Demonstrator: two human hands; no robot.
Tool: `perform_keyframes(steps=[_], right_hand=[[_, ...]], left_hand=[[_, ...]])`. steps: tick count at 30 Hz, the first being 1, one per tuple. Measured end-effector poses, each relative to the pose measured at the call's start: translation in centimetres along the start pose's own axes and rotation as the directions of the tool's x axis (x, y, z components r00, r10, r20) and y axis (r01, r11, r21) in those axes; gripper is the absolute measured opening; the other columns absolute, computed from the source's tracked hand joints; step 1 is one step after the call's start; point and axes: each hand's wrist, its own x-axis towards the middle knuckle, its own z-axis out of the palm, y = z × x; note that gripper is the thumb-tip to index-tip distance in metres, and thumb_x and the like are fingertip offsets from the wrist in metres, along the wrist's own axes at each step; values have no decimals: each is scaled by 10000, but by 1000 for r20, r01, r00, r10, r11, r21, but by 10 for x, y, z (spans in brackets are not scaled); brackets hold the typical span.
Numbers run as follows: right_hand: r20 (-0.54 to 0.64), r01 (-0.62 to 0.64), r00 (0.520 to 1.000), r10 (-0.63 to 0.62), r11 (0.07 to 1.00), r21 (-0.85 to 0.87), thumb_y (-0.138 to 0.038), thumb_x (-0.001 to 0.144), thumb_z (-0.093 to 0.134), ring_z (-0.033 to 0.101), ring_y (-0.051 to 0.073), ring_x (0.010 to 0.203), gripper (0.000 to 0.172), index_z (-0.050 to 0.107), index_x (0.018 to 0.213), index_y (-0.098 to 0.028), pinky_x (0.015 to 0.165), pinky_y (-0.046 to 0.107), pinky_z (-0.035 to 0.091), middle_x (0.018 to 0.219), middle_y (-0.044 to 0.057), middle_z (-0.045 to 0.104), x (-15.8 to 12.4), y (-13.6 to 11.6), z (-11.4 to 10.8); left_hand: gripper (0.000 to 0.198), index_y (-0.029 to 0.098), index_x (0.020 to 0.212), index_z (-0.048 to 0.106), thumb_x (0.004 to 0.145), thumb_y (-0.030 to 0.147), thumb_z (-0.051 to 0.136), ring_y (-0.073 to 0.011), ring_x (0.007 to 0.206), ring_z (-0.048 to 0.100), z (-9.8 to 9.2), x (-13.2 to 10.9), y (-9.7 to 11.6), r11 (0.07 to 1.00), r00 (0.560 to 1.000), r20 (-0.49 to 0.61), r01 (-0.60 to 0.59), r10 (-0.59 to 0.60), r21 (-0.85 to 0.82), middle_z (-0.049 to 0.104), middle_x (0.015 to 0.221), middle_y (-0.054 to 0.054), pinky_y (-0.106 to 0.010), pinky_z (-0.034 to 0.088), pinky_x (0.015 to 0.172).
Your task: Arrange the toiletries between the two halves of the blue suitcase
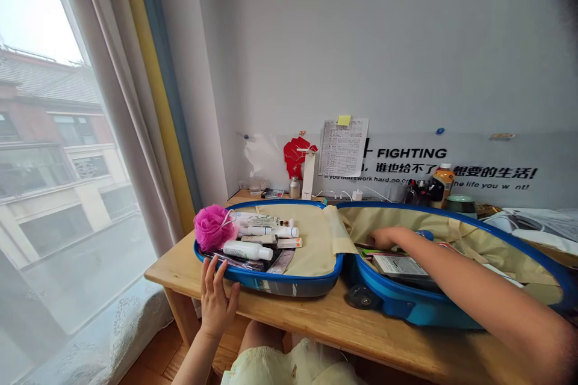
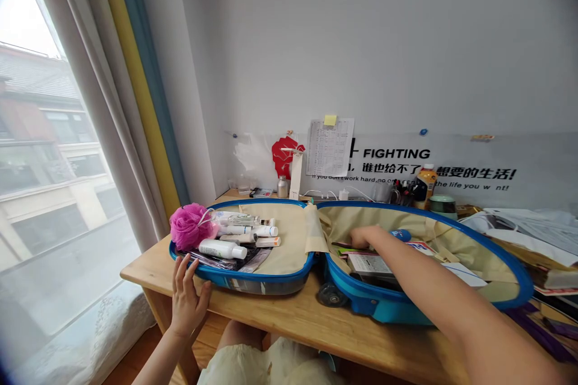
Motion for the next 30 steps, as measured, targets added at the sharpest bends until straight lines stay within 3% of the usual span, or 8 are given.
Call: perform_keyframes(steps=[3, 7, 12, 16, 20, 24, 30], right_hand=[[65, -28, 998, 25, 998, 51, -393, 893, 563, 597, 168, 985, 316, 597, 1116, -171, 848, 368, 522, 1132, 64, 610, -4, -2, 0], [62, -14, 998, 3, 985, 175, -390, 912, 532, 593, 144, 952, 266, 614, 1065, -189, 841, 348, 521, 1111, 58, 620, -12, 0, -13], [-15, 36, 999, -32, 911, 412, -446, 912, 507, 610, 123, 811, 318, 593, 1014, -157, 742, 308, 518, 962, 54, 644, -35, 6, -47], [-149, 186, 981, -122, 794, 579, -568, 911, 368, 636, 132, 777, 428, 560, 1002, -196, 704, 263, 486, 918, 86, 655, -59, -6, -73], [-201, 322, 947, -251, 741, 589, -652, 825, 441, 544, 86, 567, 524, 516, 1153, -251, 555, 234, 453, 844, 29, 613, -65, -49, -87], [-183, 451, 889, -419, 740, 499, -564, 841, 485, 424, 49, 498, 487, 552, 1214, -257, 500, 212, 394, 836, 11, 619, -51, -119, -84], [-247, 666, 746, -619, 692, 277, -348, 796, 641, 584, 152, 923, 356, 645, 1131, -229, 872, 321, 467, 1050, 38, 654, -22, -225, -56]], left_hand=[[573, 233, 1458, 281, 922, 277, 478, -312, 1457, 177, 0, 0, 0, 1000, 1000, -2, 10, -10, 0, 308, 1510, -141, -555, 249, 1150], [576, 238, 1460, 278, 921, 270, 478, -310, 1457, 178, 0, 0, 1, 1000, 1000, 3, 13, -13, 3, 312, 1507, -139, -557, 249, 1150], [573, 236, 1457, 280, 920, 272, 476, -302, 1458, 178, 0, 0, 1, 1000, 1000, 0, 12, -12, 2, 316, 1506, -139, -547, 249, 1153], [570, 227, 1453, 283, 919, 270, 480, -296, 1463, 163, 0, 1, 1, 1000, 1000, -1, 8, -8, -2, 311, 1509, -142, -536, 239, 1158], [574, 228, 1455, 283, 919, 267, 485, -287, 1465, 158, 0, 2, 1, 1000, 1000, -6, -2, 2, -7, 307, 1513, -136, -518, 236, 1163], [575, 229, 1455, 284, 919, 264, 488, -293, 1462, 169, 0, 1, 1, 1000, 1000, 0, 11, -11, -1, 311, 1512, -136, -519, 248, 1158], [567, 225, 1454, 288, 921, 277, 474, -311, 1457, 182, 1, -1, 0, 1000, 1000, 13, 28, -29, 10, 313, 1511, -142, -549, 263, 1145]])
